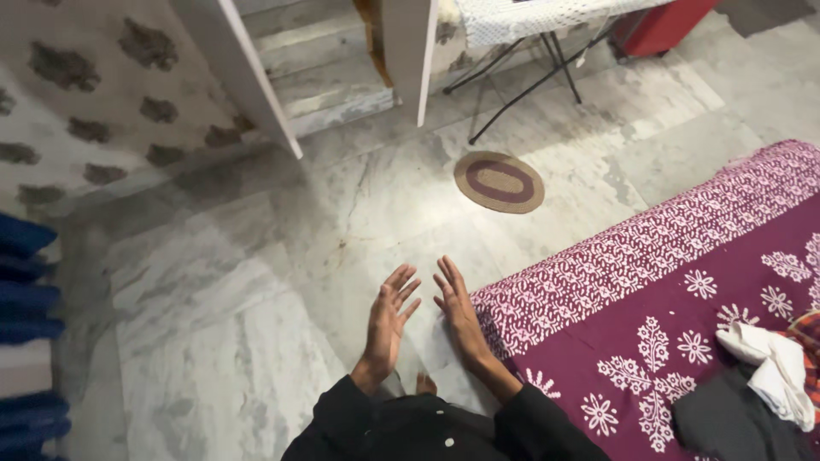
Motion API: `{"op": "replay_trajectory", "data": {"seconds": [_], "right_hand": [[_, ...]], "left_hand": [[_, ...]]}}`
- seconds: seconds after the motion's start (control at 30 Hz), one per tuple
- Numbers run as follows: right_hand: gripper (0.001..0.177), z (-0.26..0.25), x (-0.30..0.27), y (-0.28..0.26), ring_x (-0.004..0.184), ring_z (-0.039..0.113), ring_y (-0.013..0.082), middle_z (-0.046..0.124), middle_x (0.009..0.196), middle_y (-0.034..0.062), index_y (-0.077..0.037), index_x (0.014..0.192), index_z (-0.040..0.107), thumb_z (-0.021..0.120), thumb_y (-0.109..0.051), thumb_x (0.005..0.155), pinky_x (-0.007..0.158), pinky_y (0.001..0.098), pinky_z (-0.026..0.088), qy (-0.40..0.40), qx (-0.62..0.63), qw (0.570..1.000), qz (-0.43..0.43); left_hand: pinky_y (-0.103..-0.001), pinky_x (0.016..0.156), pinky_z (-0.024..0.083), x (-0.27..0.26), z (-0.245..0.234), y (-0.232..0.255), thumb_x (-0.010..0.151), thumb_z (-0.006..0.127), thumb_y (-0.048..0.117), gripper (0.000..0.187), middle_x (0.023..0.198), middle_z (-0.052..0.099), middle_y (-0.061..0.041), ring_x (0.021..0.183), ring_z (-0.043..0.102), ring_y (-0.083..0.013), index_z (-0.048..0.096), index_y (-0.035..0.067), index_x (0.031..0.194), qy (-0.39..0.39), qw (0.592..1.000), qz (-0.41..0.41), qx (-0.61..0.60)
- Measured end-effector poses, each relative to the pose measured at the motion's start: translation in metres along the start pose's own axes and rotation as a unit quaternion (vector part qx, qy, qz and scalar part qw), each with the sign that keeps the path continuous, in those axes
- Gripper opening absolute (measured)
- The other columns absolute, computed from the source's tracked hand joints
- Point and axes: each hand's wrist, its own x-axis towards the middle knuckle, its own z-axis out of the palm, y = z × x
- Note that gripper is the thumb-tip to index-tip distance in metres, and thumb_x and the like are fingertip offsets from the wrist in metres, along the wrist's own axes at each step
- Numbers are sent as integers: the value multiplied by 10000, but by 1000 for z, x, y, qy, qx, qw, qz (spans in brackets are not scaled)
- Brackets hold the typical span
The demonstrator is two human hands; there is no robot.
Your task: The person picks up a white cloth and a pair of black trousers from a bench, folds them by hand, and places them into a closet shelf. They then fold a checkered orange and blue cloth on a bed and place it onto the same closet shelf.
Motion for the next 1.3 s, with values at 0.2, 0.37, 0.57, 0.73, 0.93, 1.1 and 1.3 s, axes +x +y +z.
{"op": "replay_trajectory", "data": {"seconds": [0.2,0.37,0.57,0.73,0.93,1.1,1.3], "right_hand": [[281,-13,91,32,1056,680,200,714,1151,122,35,1236,660,656,-122,1003,915,348,559,0,21,1000,-8],[177,-14,163,25,856,706,170,742,946,110,48,1086,690,719,-51,943,796,333,585,133,51,990,-12],[229,-10,220,-3,985,744,229,762,1025,159,53,1125,709,655,-131,1001,912,352,598,248,69,966,-14],[553,-10,255,-36,1461,448,252,487,1567,101,-71,1505,458,545,-317,1016,1108,408,438,186,88,979,-14],[731,-18,310,-47,1581,251,291,229,1731,125,-98,1643,240,309,-559,1080,1234,433,238,119,20,992,-41],[791,-103,370,-68,1606,148,299,123,1751,120,-151,1669,91,214,-629,1050,1273,455,110,157,-48,985,-45],[823,-202,429,-114,1624,55,315,55,1764,120,-160,1670,48,203,-666,1039,1276,502,50,292,-107,942,-125]], "left_hand": [[-355,827,590,94,-34,14,1010,656,113,204,1031,717,-121,910,698,-178,653,-44,1140,28,999,-9,29],[-328,865,607,180,-43,57,970,697,50,169,1015,715,-104,901,700,-164,656,-32,1111,-15,997,-18,76],[-384,980,581,258,-54,105,996,628,131,341,1276,670,-126,1146,676,-219,593,-11,1304,-109,990,-57,69],[-410,1060,505,319,-43,110,987,624,179,615,1531,457,-103,1359,509,-236,380,51,1537,-196,971,-95,96],[-452,1179,362,371,17,67,1058,397,549,783,1686,300,-141,1482,405,-288,224,72,1655,-325,931,-126,107],[-475,1246,261,445,70,69,1025,270,688,878,1707,244,-155,1525,355,-306,142,93,1658,-397,892,-170,133],[-469,1249,203,535,155,39,993,244,674,870,1733,110,-69,1590,134,-229,114,129,1660,-435,855,-210,187]]}}
